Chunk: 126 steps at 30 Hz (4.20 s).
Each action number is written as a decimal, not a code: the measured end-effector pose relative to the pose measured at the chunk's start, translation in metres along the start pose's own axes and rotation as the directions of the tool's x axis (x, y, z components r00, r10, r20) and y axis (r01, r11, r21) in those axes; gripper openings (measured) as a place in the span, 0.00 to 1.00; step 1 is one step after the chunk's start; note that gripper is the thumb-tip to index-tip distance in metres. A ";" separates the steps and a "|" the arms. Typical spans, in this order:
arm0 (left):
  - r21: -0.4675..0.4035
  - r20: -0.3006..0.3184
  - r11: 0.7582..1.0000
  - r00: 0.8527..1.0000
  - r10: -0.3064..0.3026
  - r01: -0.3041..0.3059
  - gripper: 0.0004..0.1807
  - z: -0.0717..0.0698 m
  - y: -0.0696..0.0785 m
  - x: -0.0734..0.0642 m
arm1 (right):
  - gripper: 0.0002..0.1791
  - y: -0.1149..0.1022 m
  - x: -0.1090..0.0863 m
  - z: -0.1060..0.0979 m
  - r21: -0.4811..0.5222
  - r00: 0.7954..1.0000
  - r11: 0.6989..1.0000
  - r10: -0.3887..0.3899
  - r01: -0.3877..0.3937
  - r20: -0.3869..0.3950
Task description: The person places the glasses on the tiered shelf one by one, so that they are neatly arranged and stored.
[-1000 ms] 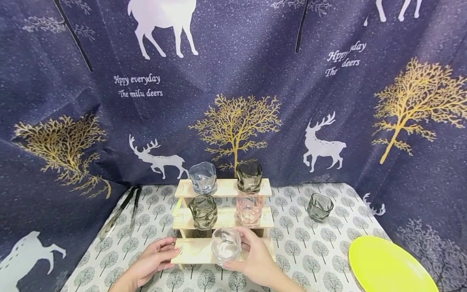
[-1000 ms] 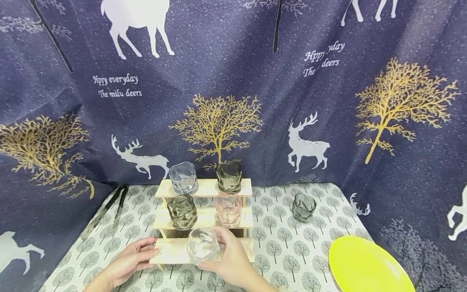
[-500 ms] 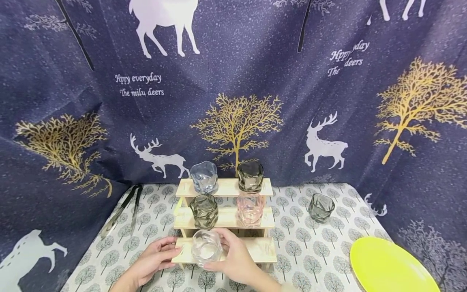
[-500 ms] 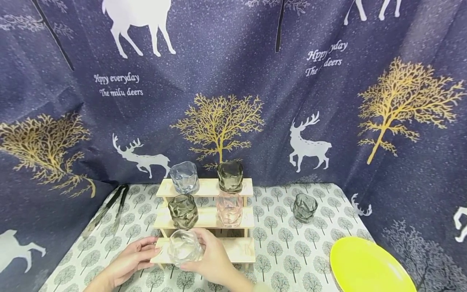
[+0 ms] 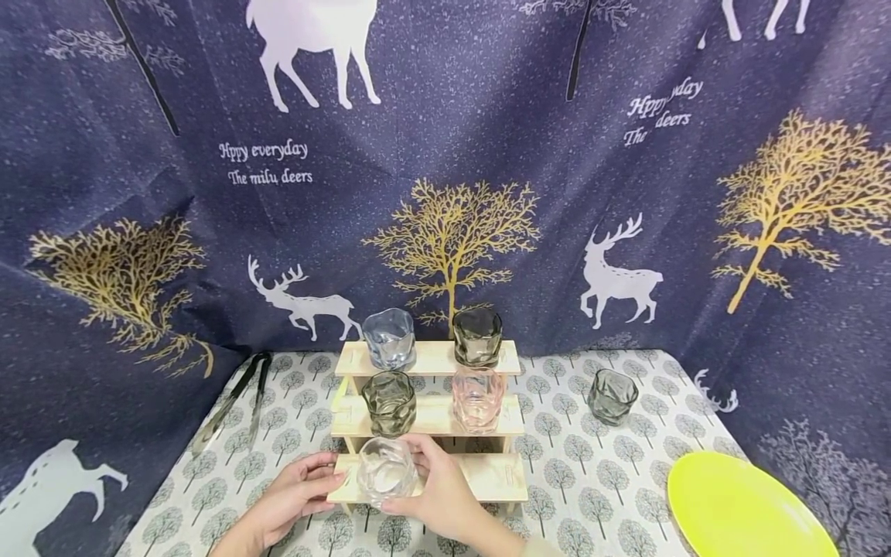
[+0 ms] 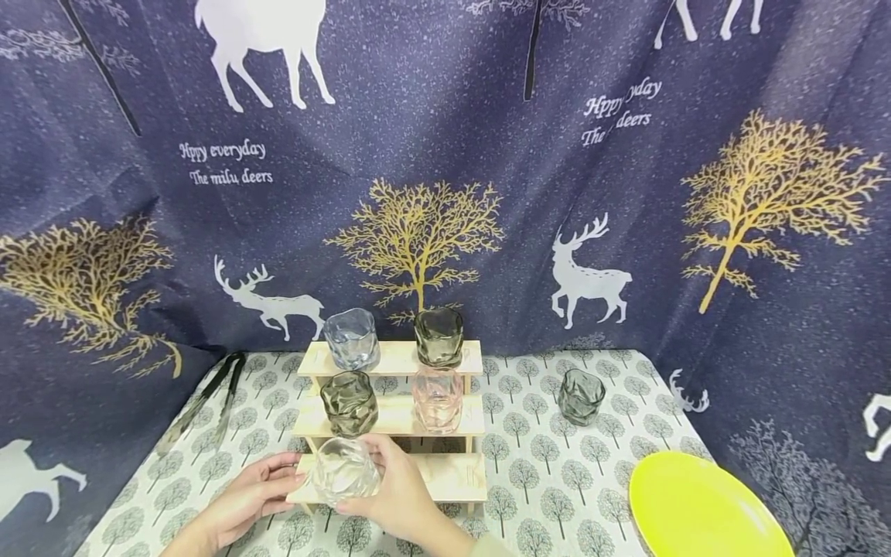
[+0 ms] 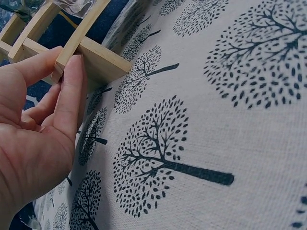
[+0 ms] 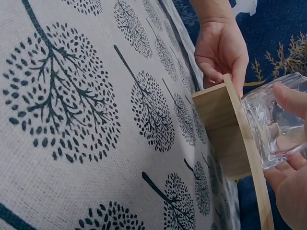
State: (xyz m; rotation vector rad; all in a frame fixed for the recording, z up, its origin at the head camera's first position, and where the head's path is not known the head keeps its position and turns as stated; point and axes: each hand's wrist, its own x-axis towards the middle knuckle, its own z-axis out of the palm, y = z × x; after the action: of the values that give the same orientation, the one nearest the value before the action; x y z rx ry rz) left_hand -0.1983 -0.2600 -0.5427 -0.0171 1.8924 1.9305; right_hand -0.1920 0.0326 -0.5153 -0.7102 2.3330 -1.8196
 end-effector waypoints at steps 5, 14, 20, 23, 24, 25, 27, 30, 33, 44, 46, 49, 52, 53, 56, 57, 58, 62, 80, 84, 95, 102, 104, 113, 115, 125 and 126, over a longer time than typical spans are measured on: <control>-0.002 0.005 1.000 1.000 0.005 -0.005 0.34 0.000 -0.001 -0.001 | 0.45 0.001 -0.001 0.001 -0.006 1.000 1.000 0.027 -0.027 -0.011; -0.001 0.002 1.000 1.000 0.005 -0.005 0.37 0.000 0.000 -0.001 | 0.45 -0.001 -0.003 -0.001 0.037 0.999 0.998 0.043 -0.043 -0.014; 0.004 0.002 1.000 1.000 -0.006 0.006 0.37 -0.001 0.003 -0.002 | 0.43 -0.001 -0.010 -0.011 0.067 0.999 0.997 -0.027 0.029 -0.024; 0.008 0.001 1.000 1.000 -0.002 0.002 0.37 -0.001 0.003 -0.002 | 0.42 0.000 -0.016 -0.019 0.047 0.998 0.997 -0.059 0.060 -0.031; 0.009 0.003 1.000 1.000 0.000 0.000 0.37 -0.002 0.003 -0.002 | 0.42 0.000 -0.019 -0.022 0.045 0.997 0.997 -0.064 0.066 -0.032; 0.010 0.004 1.000 1.000 0.001 -0.001 0.37 -0.002 0.003 -0.002 | 0.41 0.001 -0.021 -0.025 0.042 0.997 0.997 -0.071 0.072 -0.033; 0.010 0.006 1.000 1.000 0.002 -0.002 0.37 -0.002 0.003 -0.002 | 0.40 0.001 -0.027 -0.032 0.027 0.996 0.996 -0.079 0.080 -0.037; 0.012 0.011 1.000 1.000 0.000 0.000 0.37 -0.002 0.002 -0.001 | 0.37 0.002 -0.036 -0.045 -0.031 0.991 0.993 -0.118 0.116 -0.060; 0.011 0.017 1.000 1.000 0.001 -0.001 0.37 -0.002 0.001 -0.001 | 0.31 0.005 -0.043 -0.059 -0.108 0.965 0.968 -0.238 0.226 -0.110; 0.007 0.024 1.000 1.000 0.001 -0.001 0.38 -0.002 0.002 0.000 | 0.19 0.022 -0.052 -0.126 -0.364 0.760 0.857 -0.500 0.365 -0.415; 0.006 0.026 1.000 1.000 -0.001 0.001 0.38 -0.002 0.002 0.000 | 0.19 0.026 -0.053 -0.141 -0.390 0.741 0.872 -0.468 0.297 -0.482; 0.006 0.031 1.000 1.000 0.001 -0.001 0.37 -0.002 0.001 0.000 | 0.20 0.034 -0.051 -0.161 -0.416 0.689 0.887 -0.428 0.198 -0.585; 0.006 0.030 1.000 1.000 -0.003 0.003 0.36 -0.003 0.000 0.001 | 0.21 0.044 -0.047 -0.178 -0.436 0.619 0.891 -0.414 0.125 -0.667; 0.005 0.028 1.000 1.000 -0.007 0.007 0.36 -0.003 0.000 0.001 | 0.22 0.048 -0.046 -0.183 -0.436 0.598 0.894 -0.408 0.106 -0.690; 0.001 0.028 1.000 1.000 -0.008 0.008 0.36 -0.003 0.000 0.001 | 0.24 0.059 -0.043 -0.196 -0.428 0.551 0.904 -0.366 0.016 -0.750; 0.000 0.029 1.000 1.000 -0.005 0.005 0.36 -0.003 0.000 0.001 | 0.26 0.062 -0.041 -0.200 -0.416 0.540 0.909 -0.342 -0.017 -0.769; -0.003 0.030 1.000 1.000 -0.005 0.006 0.36 -0.002 0.000 0.001 | 0.27 0.065 -0.040 -0.203 -0.403 0.527 0.914 -0.321 -0.045 -0.787; -0.004 0.035 1.000 0.999 0.003 -0.003 0.36 -0.002 0.001 0.001 | 0.33 0.073 -0.036 -0.214 -0.306 0.478 0.941 -0.203 -0.147 -0.854; -0.007 0.028 1.000 0.999 -0.019 0.019 0.38 -0.002 0.002 0.001 | 0.63 0.102 -0.028 -0.244 0.000 0.462 0.949 0.153 -0.315 -0.874; -0.001 0.024 1.000 0.999 -0.027 0.027 0.39 -0.003 0.001 0.001 | 0.62 0.106 -0.026 -0.247 -0.018 0.453 0.921 0.174 -0.388 -0.875; -0.006 0.024 1.000 1.000 -0.014 0.014 0.37 -0.002 -0.001 0.000 | 0.60 0.111 -0.027 -0.249 -0.021 0.430 0.906 0.180 -0.423 -0.885; -0.014 0.022 1.000 1.000 -0.011 0.011 0.36 -0.001 0.001 0.000 | 0.59 0.114 -0.028 -0.250 -0.028 0.410 0.897 0.173 -0.440 -0.895; -0.014 0.026 1.000 1.000 -0.002 0.002 0.36 0.000 0.001 0.000 | 0.59 0.113 -0.028 -0.250 -0.029 0.406 0.898 0.170 -0.440 -0.898; -0.016 0.020 1.000 1.000 -0.006 0.006 0.38 -0.001 0.001 0.001 | 0.57 0.111 -0.030 -0.247 -0.028 0.400 0.899 0.165 -0.436 -0.902; -0.013 0.018 1.000 1.000 -0.008 0.008 0.38 -0.002 0.001 0.000 | 0.55 0.111 -0.031 -0.246 -0.046 0.406 0.900 0.149 -0.433 -0.902; 0.002 0.024 1.000 0.999 -0.024 0.024 0.36 -0.003 0.000 0.001 | 0.51 0.104 -0.037 -0.242 -0.127 0.458 0.890 0.099 -0.438 -0.883; 0.003 0.023 1.000 0.999 -0.025 0.025 0.36 -0.003 0.000 0.001 | 0.52 0.103 -0.038 -0.241 -0.138 0.468 0.889 0.093 -0.437 -0.879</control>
State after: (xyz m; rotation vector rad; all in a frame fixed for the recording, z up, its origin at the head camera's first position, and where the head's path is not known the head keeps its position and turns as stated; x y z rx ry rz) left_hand -0.2000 -0.2626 -0.5428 -0.0178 1.8717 1.9037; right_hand -0.2746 0.2816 -0.5516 0.8131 3.1243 -1.8304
